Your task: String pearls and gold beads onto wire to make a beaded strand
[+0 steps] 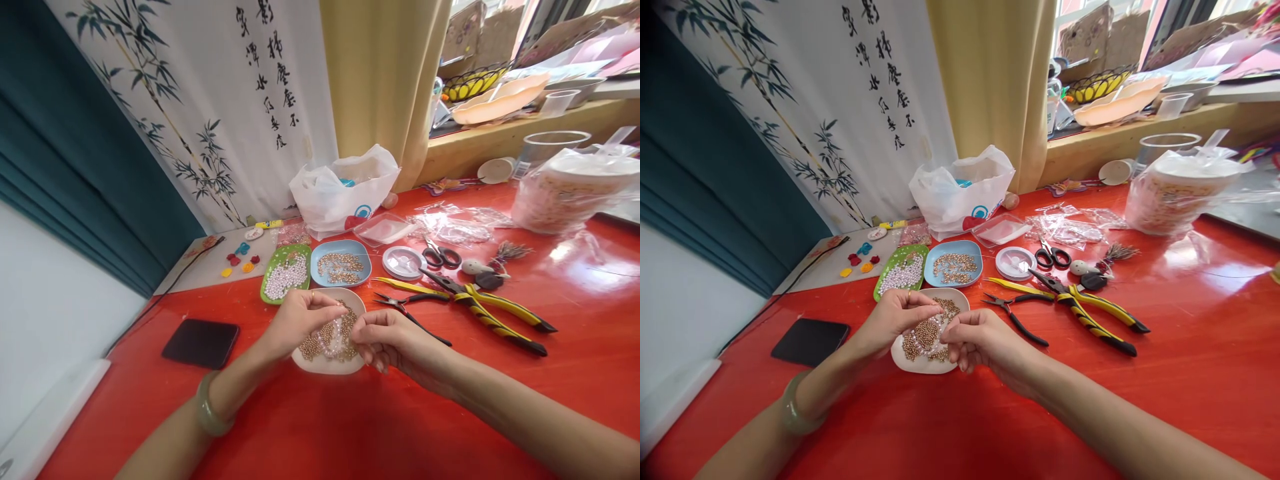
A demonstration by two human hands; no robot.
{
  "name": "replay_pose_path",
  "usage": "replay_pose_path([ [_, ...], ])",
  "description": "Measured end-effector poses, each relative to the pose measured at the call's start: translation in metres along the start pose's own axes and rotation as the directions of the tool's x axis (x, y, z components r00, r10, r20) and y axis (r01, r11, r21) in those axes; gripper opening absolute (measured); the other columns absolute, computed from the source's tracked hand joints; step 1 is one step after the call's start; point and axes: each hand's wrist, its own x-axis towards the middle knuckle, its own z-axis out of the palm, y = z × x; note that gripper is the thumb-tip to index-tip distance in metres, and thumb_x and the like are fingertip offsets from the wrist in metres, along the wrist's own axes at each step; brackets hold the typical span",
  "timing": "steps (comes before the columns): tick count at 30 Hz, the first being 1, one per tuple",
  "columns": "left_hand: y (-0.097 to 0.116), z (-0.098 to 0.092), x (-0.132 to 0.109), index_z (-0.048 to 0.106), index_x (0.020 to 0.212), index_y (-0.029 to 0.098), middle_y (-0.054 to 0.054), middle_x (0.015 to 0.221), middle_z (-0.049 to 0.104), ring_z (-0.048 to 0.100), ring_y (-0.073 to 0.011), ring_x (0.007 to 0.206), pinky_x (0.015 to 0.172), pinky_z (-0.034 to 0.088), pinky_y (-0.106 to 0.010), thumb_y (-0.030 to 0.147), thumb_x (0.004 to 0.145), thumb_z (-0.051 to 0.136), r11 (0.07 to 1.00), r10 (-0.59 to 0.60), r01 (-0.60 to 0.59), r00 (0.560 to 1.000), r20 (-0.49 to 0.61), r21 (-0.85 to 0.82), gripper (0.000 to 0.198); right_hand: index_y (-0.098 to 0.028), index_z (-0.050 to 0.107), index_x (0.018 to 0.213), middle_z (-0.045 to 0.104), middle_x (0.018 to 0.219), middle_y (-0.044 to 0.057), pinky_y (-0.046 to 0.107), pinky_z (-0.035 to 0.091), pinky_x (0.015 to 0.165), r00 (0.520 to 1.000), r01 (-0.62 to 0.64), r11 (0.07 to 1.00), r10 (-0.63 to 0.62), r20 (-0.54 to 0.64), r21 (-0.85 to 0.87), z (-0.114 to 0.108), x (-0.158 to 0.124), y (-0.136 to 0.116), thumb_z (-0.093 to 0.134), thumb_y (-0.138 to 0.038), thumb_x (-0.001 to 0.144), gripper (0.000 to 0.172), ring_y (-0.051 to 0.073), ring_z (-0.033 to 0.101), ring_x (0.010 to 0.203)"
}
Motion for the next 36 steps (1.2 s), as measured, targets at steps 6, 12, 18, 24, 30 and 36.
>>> replay_pose_path([
  [6, -0.0014, -0.0010, 0.0008, 0.065, 0.069, 0.011, 0.001, 0.052, 0.050, 0.035, -0.0046, 0.044, 0.041, 0.026, -0.019, 0.036, 0.062, 0.065, 1.000, -0.026, 0.026, 1.000, -0.009, 0.001, 0.026, -0.013, 0.056, 0.055, 0.054, 0.047, -0.003, 0.014, 0.033, 0.037, 1.000, 0.004, 1.000, -0.004, -0.013, 0.027, -0.0019, 0.0003, 0.0002, 0.062, -0.020, 0.065, 0.014, 0.002, 0.044, 0.036],
  [12, -0.0009, -0.0005, 0.0015, 0.064, 0.068, 0.012, 0.003, 0.050, 0.047, 0.033, -0.0048, 0.044, 0.041, 0.026, -0.020, 0.037, 0.063, 0.064, 0.999, -0.033, 0.033, 0.999, -0.007, 0.001, 0.026, -0.013, 0.056, 0.055, 0.054, 0.046, -0.003, 0.014, 0.032, 0.038, 1.000, -0.019, 1.000, 0.019, 0.001, 0.012, 0.0007, -0.0013, 0.0004, 0.062, -0.020, 0.065, 0.014, 0.002, 0.044, 0.036],
  [18, -0.0013, -0.0008, 0.0023, 0.064, 0.067, 0.011, 0.003, 0.050, 0.046, 0.033, -0.0044, 0.044, 0.040, 0.026, -0.019, 0.036, 0.063, 0.064, 1.000, -0.027, 0.027, 1.000, 0.000, -0.001, 0.025, -0.013, 0.055, 0.055, 0.054, 0.046, -0.003, 0.014, 0.032, 0.038, 1.000, -0.027, 1.000, 0.027, -0.005, -0.003, 0.0006, -0.0001, 0.0009, 0.061, -0.020, 0.065, 0.014, 0.002, 0.045, 0.036],
  [24, -0.0004, -0.0007, 0.0020, 0.064, 0.068, 0.010, 0.002, 0.050, 0.046, 0.032, -0.0040, 0.044, 0.040, 0.026, -0.018, 0.036, 0.063, 0.064, 1.000, -0.027, 0.027, 1.000, 0.006, 0.011, 0.026, -0.013, 0.055, 0.056, 0.054, 0.047, -0.003, 0.014, 0.033, 0.038, 1.000, -0.020, 1.000, 0.020, -0.007, 0.001, -0.0003, 0.0006, 0.0016, 0.062, -0.022, 0.065, 0.014, 0.002, 0.045, 0.037],
  [30, 0.0010, -0.0007, 0.0009, 0.065, 0.068, 0.011, 0.003, 0.049, 0.045, 0.031, -0.0037, 0.043, 0.040, 0.025, -0.018, 0.037, 0.063, 0.064, 1.000, -0.030, 0.030, 0.999, 0.011, -0.004, 0.026, -0.013, 0.055, 0.059, 0.054, 0.050, -0.003, 0.014, 0.034, 0.040, 1.000, 0.023, 1.000, -0.023, 0.009, 0.010, -0.0041, 0.0030, 0.0059, 0.062, -0.023, 0.067, 0.014, 0.003, 0.045, 0.039],
  [36, 0.0007, -0.0012, 0.0000, 0.068, 0.074, 0.013, 0.006, 0.037, 0.036, 0.028, -0.0035, 0.038, 0.040, 0.024, -0.018, 0.037, 0.066, 0.063, 0.999, -0.011, 0.013, 0.999, 0.043, -0.047, 0.025, -0.014, 0.056, 0.063, 0.060, 0.056, -0.001, 0.016, 0.037, 0.042, 0.996, 0.067, 0.994, -0.071, -0.054, -0.088, -0.0008, 0.0018, 0.0069, 0.064, -0.031, 0.067, 0.019, 0.004, 0.049, 0.041],
])
